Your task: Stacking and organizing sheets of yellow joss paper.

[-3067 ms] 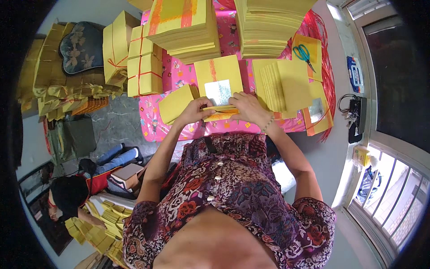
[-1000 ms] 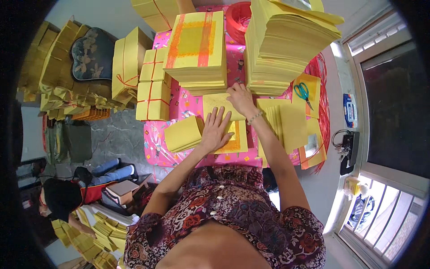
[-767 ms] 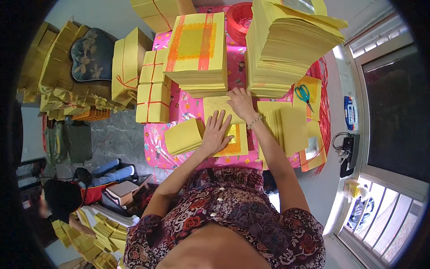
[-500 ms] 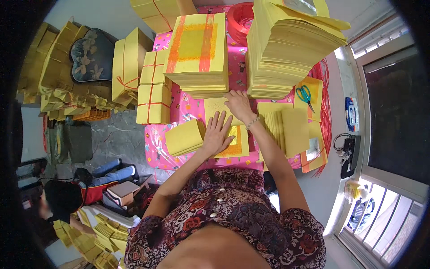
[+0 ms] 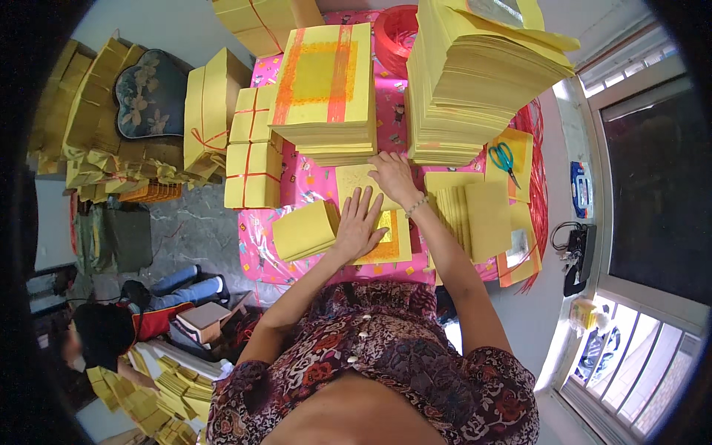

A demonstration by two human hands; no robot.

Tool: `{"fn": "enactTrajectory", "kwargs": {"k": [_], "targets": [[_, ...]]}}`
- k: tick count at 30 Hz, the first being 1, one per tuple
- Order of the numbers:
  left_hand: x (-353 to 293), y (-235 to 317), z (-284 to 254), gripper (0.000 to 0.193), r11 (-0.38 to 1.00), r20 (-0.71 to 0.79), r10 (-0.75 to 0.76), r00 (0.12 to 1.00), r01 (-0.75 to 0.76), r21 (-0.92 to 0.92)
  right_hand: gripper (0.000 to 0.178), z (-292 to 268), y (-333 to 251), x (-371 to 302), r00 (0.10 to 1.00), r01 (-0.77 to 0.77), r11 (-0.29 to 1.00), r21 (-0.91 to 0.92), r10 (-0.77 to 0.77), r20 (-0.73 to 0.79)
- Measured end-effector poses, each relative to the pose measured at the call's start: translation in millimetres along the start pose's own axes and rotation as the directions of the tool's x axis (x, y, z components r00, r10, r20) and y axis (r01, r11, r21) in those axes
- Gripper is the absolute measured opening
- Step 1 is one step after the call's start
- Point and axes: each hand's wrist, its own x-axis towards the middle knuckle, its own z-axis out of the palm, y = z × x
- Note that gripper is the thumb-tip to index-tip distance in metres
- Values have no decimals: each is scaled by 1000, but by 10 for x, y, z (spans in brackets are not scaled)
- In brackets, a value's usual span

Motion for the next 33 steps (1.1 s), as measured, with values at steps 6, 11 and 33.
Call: {"fn": "enactTrajectory", "kwargs": {"k": [6, 11, 33], "targets": [[15, -15, 14, 84, 1000, 6, -2, 1000, 2, -4, 28, 4, -6, -1, 999, 9, 1000, 20, -8, -31], [50, -13, 47, 84, 1000, 2, 15, 1000, -15, -9, 28, -7, -21, -52, 984, 72, 996, -56, -80, -162], [44, -27, 54, 94, 1000, 69, -19, 997, 17, 22, 13, 209, -186, -975, 954, -168, 978, 127, 193, -229]]}}
